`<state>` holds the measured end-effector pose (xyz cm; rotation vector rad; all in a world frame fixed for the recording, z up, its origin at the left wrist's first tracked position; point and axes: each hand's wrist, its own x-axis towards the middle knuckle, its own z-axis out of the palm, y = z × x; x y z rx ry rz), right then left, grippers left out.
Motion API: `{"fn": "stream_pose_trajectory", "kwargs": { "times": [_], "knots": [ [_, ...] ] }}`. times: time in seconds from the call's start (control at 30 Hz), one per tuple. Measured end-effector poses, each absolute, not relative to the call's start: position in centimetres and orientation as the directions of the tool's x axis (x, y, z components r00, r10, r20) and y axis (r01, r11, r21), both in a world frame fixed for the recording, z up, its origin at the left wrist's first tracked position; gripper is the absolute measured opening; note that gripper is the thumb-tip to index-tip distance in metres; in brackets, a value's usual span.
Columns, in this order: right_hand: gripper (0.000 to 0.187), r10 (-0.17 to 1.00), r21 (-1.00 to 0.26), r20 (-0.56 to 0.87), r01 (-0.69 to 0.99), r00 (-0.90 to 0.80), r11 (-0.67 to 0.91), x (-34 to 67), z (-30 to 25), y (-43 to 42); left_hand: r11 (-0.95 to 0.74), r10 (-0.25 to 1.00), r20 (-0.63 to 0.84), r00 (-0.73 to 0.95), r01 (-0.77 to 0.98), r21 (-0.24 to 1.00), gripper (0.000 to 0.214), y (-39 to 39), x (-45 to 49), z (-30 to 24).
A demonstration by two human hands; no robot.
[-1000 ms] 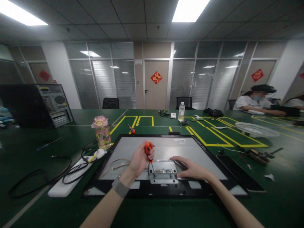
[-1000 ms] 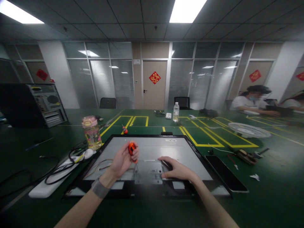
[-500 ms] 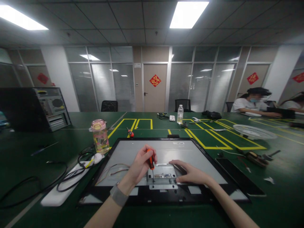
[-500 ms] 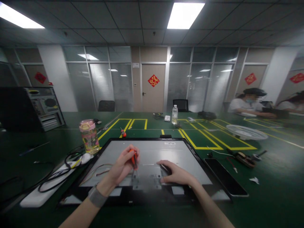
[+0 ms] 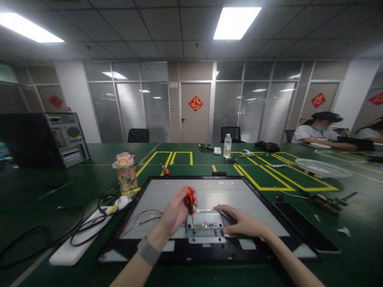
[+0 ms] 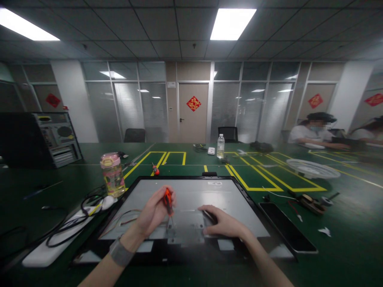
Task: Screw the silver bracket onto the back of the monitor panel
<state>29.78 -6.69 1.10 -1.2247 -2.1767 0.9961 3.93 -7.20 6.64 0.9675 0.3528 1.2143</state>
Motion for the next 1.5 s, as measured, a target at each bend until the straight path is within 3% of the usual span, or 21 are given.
{"fn": "stream_pose_trajectory", "kwargs": {
  "times": [1.5],
  "knots": [
    [0.077,0.878,-0.774,0.020,0.549,-0.477,0.316,29.43,1.44,-6.92,-0.055,0.948,0.237,0.213,-0.623,0.780,0.024,-6.47,3.79,6.07]
  ]
}}
